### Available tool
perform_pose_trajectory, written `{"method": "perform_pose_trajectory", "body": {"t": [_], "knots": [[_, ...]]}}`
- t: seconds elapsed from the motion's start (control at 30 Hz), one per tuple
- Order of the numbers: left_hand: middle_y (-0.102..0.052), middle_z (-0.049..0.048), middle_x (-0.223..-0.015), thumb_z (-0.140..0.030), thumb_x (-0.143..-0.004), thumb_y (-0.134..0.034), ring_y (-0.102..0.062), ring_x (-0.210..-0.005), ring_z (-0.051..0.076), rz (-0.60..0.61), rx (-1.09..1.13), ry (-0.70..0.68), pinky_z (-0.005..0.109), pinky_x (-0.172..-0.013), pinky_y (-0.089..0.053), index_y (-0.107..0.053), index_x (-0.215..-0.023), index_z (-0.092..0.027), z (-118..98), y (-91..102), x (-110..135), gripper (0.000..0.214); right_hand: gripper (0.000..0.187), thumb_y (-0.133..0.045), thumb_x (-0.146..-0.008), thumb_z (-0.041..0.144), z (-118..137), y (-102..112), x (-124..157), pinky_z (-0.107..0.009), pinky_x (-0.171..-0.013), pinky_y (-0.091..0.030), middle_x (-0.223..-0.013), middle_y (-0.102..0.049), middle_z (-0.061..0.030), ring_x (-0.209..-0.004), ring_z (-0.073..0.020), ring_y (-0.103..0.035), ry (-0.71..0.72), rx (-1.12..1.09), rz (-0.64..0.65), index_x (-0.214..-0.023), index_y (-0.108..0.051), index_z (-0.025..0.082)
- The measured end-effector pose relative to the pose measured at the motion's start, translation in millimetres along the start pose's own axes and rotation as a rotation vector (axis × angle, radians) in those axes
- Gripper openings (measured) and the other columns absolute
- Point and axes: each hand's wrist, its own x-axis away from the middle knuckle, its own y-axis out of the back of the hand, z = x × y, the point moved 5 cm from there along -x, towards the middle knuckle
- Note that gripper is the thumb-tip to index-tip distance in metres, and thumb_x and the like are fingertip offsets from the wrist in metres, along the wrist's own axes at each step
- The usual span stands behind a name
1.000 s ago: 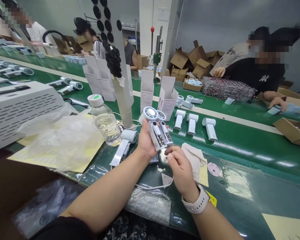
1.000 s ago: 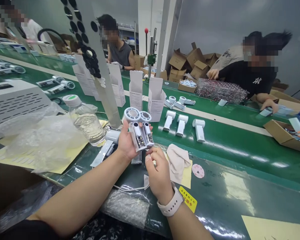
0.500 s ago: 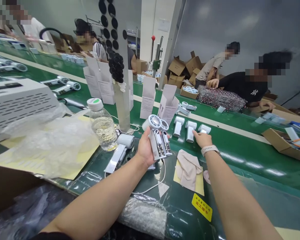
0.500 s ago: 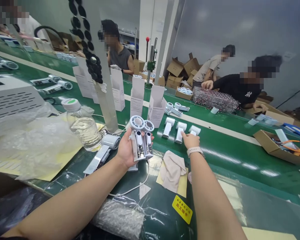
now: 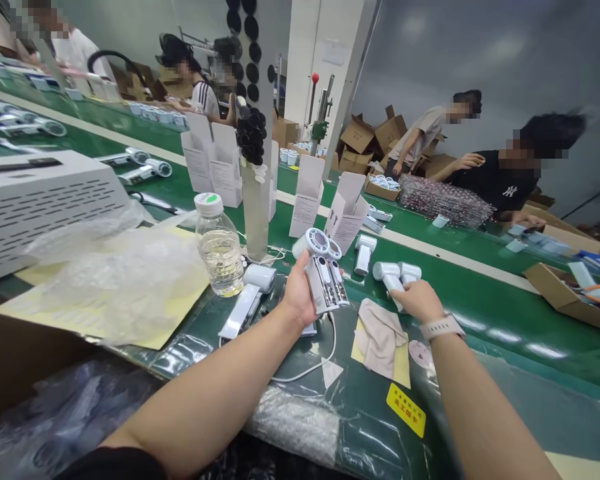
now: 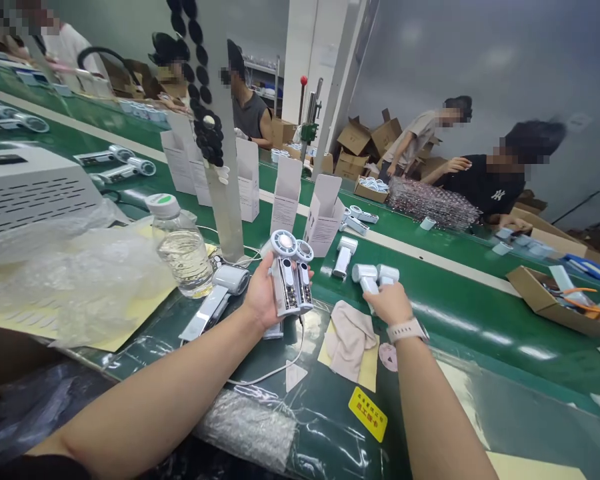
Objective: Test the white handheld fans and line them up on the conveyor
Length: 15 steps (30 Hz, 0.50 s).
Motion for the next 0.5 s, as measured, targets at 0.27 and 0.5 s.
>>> {"method": "perform_pose_trajectory", "body": {"t": [0.27,0.5], "knots": [[-0.073,0.0098,-0.071,-0.059,-0.09,-0.057,-0.075,-0.075,0.027,0.04,0.003,0.053,0.038,-0.075,-0.06,-0.069,-0.079,-0.015,11,6.7,-7,0.047,0.038,-0.052,-0.093,0.049,30,4,114,-0.04,-0.076,-0.051,-0.12,-0.072,-0.0171,-0.093,-0.0316,-0.071,0.15,-0.124,-0.036,-0.096,-0.078,0.021],[-0.074,0.0114,-0.075,-0.059,-0.086,-0.062,-0.074,-0.075,0.028,0.124,-0.02,0.038,0.037,-0.07,-0.058,-0.067,-0.078,-0.016,6,6.8,-8,0.044,0.05,-0.047,-0.101,0.044,63,21,9,-0.041,-0.089,-0.052,-0.126,-0.072,-0.0195,-0.116,-0.0344,-0.068,0.138,-0.113,0.097,-0.141,-0.058,0.016]]}}
